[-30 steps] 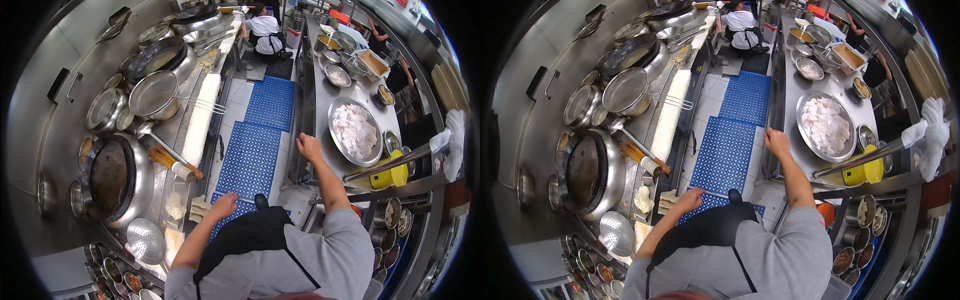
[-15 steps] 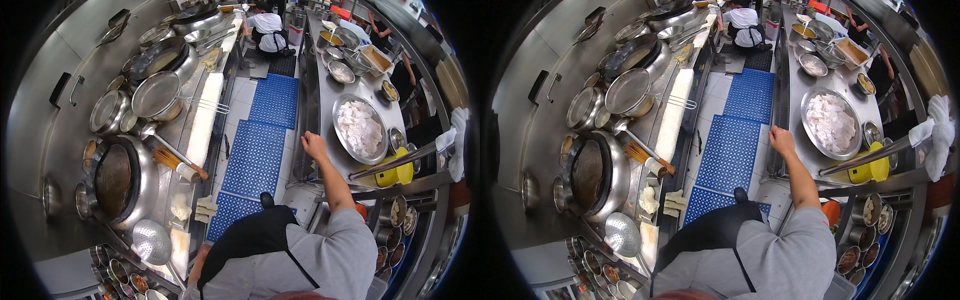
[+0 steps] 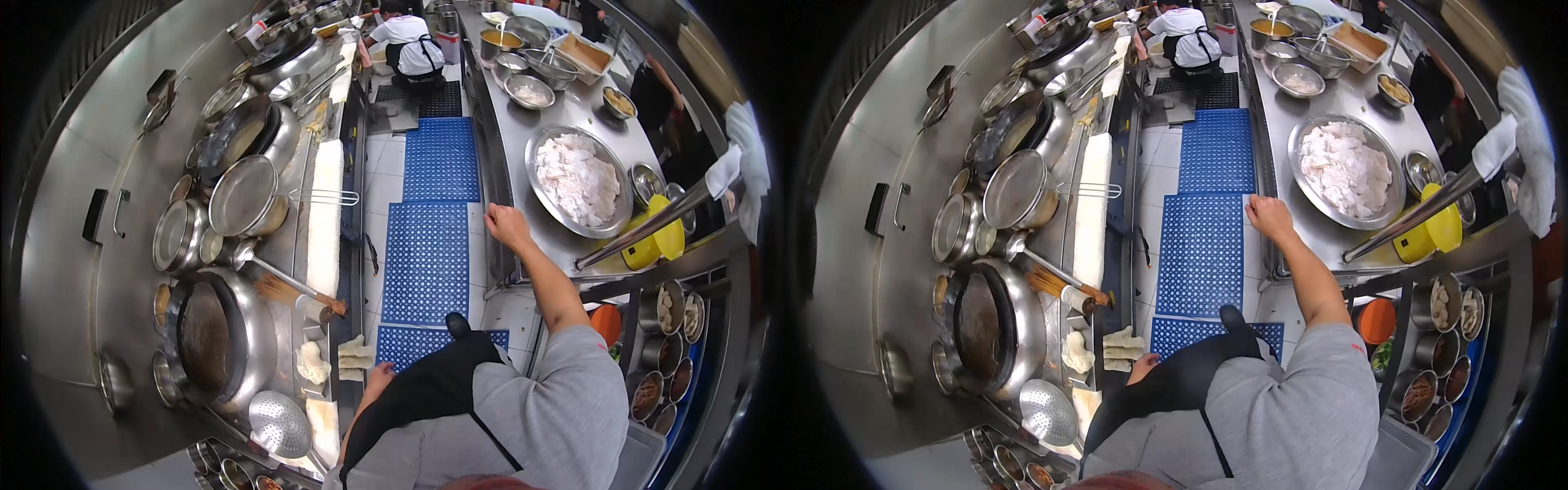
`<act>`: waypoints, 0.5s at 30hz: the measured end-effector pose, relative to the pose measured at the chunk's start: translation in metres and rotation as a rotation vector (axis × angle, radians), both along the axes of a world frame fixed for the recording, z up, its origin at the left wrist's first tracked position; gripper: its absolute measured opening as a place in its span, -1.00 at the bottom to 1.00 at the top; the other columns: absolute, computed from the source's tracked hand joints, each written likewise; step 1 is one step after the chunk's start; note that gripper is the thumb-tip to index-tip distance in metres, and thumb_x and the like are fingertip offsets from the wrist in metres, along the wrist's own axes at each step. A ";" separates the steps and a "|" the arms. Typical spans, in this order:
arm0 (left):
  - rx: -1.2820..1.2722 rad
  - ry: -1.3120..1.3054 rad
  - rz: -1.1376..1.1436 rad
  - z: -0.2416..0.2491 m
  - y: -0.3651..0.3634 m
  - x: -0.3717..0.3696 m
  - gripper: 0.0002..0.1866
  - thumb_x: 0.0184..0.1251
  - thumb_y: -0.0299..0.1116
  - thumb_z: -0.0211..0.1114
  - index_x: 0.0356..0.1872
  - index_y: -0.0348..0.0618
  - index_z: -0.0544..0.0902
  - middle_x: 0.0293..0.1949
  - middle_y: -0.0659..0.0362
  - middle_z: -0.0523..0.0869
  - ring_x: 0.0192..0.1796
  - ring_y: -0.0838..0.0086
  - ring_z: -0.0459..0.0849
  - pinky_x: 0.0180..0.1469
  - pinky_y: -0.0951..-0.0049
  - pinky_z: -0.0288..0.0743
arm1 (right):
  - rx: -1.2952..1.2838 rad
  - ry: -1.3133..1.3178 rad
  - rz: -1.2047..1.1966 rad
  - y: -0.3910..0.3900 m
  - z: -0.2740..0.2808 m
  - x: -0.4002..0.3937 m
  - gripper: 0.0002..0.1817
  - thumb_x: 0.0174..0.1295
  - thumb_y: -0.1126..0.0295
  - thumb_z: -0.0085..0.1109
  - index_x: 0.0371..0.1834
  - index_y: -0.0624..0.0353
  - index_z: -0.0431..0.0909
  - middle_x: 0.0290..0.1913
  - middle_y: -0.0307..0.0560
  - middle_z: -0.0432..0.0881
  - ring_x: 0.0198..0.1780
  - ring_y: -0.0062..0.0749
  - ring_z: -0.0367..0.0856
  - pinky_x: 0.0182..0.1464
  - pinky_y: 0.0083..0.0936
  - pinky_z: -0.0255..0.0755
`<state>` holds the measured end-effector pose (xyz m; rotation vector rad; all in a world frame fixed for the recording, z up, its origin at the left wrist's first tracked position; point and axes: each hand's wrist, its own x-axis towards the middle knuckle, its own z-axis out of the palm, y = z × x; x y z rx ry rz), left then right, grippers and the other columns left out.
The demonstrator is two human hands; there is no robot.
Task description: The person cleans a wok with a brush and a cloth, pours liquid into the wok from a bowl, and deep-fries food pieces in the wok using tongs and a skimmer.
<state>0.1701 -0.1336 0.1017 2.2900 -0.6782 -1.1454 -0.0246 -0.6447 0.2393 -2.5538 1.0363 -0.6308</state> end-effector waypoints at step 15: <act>0.229 -0.044 0.033 -0.015 0.059 0.011 -0.54 0.16 -0.11 0.38 -0.05 -0.28 0.71 -0.20 -0.10 0.78 -0.07 0.15 0.77 0.00 0.29 0.57 | 0.009 -0.058 -0.039 -0.001 0.002 -0.001 -0.76 0.25 0.26 0.21 -0.46 0.17 0.49 -0.49 0.11 0.64 -0.40 0.11 0.65 -0.30 -0.02 0.50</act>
